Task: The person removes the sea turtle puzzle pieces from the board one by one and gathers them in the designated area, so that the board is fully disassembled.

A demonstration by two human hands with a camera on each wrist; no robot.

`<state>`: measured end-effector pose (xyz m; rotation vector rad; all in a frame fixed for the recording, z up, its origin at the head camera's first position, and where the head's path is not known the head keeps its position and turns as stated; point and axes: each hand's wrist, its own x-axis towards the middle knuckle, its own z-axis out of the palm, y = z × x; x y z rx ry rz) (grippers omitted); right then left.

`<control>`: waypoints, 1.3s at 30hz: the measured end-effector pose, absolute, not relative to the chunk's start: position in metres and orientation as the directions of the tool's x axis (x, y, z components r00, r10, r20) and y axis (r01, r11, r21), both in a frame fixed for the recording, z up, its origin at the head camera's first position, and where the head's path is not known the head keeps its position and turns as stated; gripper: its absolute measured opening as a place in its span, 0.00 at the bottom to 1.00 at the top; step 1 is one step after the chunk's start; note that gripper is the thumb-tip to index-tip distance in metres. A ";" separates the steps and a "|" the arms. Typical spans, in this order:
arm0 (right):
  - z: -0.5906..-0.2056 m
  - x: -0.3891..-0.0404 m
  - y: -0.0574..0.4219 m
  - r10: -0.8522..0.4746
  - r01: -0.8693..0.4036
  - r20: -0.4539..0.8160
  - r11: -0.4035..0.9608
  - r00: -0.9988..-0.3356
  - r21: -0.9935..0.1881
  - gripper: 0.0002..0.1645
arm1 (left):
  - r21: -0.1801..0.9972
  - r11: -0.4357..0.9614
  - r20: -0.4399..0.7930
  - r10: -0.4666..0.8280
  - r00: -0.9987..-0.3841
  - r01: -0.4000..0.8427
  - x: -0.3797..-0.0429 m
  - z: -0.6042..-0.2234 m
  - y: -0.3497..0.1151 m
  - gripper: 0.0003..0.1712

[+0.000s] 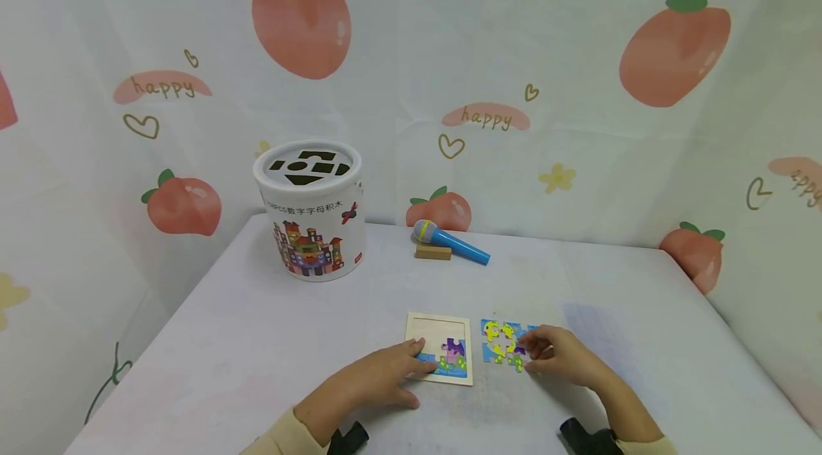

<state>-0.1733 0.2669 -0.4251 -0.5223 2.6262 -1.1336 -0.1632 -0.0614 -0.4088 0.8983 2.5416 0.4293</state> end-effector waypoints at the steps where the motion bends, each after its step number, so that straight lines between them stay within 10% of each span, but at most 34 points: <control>1: -0.424 -0.174 0.267 -0.414 -0.235 -0.069 0.637 -0.908 -0.734 0.19 | 0.414 0.744 -0.271 0.651 -0.709 0.524 -0.163 -0.409 -0.061 0.33; 39: -0.412 -0.215 0.157 -0.539 -0.304 -0.151 0.660 -0.829 -0.687 0.08 | 0.310 0.699 -0.235 0.713 -0.660 0.645 -0.161 -0.412 -0.041 0.31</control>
